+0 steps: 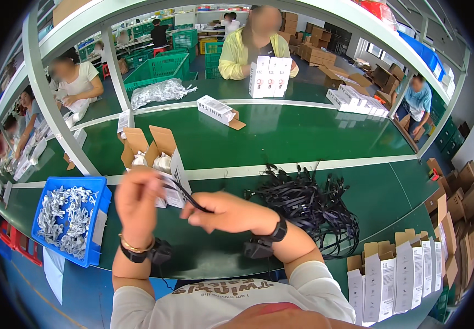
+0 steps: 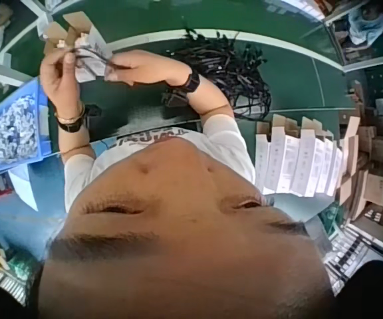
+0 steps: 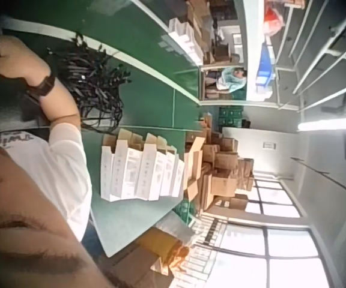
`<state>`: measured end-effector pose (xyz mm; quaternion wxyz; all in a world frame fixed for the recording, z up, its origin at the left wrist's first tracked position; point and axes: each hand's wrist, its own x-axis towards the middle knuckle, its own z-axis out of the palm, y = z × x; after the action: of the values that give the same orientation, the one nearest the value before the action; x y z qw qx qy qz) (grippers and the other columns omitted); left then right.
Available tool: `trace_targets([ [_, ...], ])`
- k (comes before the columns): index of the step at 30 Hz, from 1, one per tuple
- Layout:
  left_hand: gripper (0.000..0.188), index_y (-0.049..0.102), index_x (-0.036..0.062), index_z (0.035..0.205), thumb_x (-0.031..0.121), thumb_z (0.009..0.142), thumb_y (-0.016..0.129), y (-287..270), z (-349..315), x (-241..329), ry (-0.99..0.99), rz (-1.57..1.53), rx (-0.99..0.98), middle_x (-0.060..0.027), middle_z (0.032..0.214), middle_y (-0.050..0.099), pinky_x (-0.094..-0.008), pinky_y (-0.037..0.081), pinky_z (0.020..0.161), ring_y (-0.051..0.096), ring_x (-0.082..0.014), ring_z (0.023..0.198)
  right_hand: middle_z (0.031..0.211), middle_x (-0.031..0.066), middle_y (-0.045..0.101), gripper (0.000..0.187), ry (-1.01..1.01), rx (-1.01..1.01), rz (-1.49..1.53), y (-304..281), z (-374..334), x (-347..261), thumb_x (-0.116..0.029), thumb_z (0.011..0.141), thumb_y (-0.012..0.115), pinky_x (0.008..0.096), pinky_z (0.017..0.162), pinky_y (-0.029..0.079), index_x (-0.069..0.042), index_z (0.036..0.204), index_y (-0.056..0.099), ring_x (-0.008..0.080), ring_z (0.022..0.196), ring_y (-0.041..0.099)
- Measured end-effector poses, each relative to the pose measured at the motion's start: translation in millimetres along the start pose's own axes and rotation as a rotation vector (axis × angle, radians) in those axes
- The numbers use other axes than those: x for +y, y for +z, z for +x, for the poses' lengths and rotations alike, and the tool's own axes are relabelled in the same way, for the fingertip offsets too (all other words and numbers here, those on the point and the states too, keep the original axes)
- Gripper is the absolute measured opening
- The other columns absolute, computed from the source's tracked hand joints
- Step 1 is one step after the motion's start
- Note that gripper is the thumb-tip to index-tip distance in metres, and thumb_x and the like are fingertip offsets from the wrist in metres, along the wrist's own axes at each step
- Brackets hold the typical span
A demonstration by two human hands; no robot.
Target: The person picks up a white cable and a black lanyard, joins them together, and places them into a box. They then close the box and stack it on a pile before repeating the process.
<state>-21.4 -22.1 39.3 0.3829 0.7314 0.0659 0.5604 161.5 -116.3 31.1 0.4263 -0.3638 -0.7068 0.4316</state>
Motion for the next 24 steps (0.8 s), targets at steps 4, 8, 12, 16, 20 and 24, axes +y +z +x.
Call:
trace_targets([
  [4,0.006,0.059,0.0041,0.096,0.005,0.09,0.058,-32.3,-0.8,-7.9,-0.11,-0.038,0.332,-0.0029,0.084,0.059,-0.0195,0.041,0.058,0.051,-0.0071,0.069,0.082,0.0056,0.057,0.019,0.002,0.212,-0.081,-33.5,-22.8,-15.8,-0.021,0.096,0.051,0.0252,0.064,0.042,-0.002,0.095,0.053,0.0119,0.072,0.054],
  [8,0.007,0.059,0.0031,0.095,0.005,0.088,0.06,-34.4,-36.4,-28.3,-0.373,0.068,0.048,-0.0022,0.082,0.06,-0.0198,0.042,0.057,0.052,-0.0072,0.066,0.075,0.0041,0.054,0.028,-0.245,0.485,0.117,-34.9,-27.4,-24.0,-0.031,0.096,0.052,0.0244,0.06,0.04,-0.004,0.087,0.052,0.012,0.069,0.053],
  [12,0.006,0.06,0.0022,0.094,0.002,0.088,0.058,-7.2,-59.1,-21.6,-0.511,0.075,-0.415,-0.0024,0.083,0.061,-0.0213,0.045,0.061,0.055,-0.009,0.069,0.071,0.0031,0.051,0.034,-0.315,0.416,0.402,-16.1,-20.7,-28.2,-0.039,0.093,0.054,0.0261,0.059,0.041,-0.005,0.086,0.051,0.0139,0.065,0.053],
  [16,0.006,0.06,0.0017,0.093,0.001,0.088,0.056,-17.0,-51.3,-10.1,-0.553,0.026,-0.6,-0.0043,0.087,0.061,-0.0231,0.048,0.064,0.057,-0.0103,0.07,0.072,0.0056,0.051,0.032,-0.418,0.37,0.61,-20.1,-30.3,-24.2,-0.037,0.095,0.051,0.0311,0.064,0.048,-0.005,0.09,0.048,0.0151,0.06,0.054],
  [20,0.009,0.061,0.0013,0.096,0.003,0.089,0.057,-106.9,-28.4,-10.5,-0.567,0.376,-0.289,-0.0054,0.089,0.061,-0.0235,0.047,0.066,0.058,-0.0114,0.074,0.072,0.0069,0.051,0.029,-0.716,0.914,0.315,-35.9,-58.8,-49.9,-0.033,0.095,0.051,0.0329,0.064,0.05,-0.006,0.089,0.046,0.0148,0.056,0.052],
  [24,0.018,0.061,0.001,0.1,0.007,0.083,0.063,-272.5,-19.1,-40.6,-0.515,0.965,-0.356,-0.0108,0.091,0.063,-0.0288,0.048,0.072,0.061,-0.0187,0.081,0.077,0.0059,0.053,0.017,-1.309,1.58,0.042,-46.2,-112.4,-77.8,-0.023,0.096,0.048,0.0259,0.056,0.039,-0.008,0.088,0.049,0.0124,0.061,0.046],
])
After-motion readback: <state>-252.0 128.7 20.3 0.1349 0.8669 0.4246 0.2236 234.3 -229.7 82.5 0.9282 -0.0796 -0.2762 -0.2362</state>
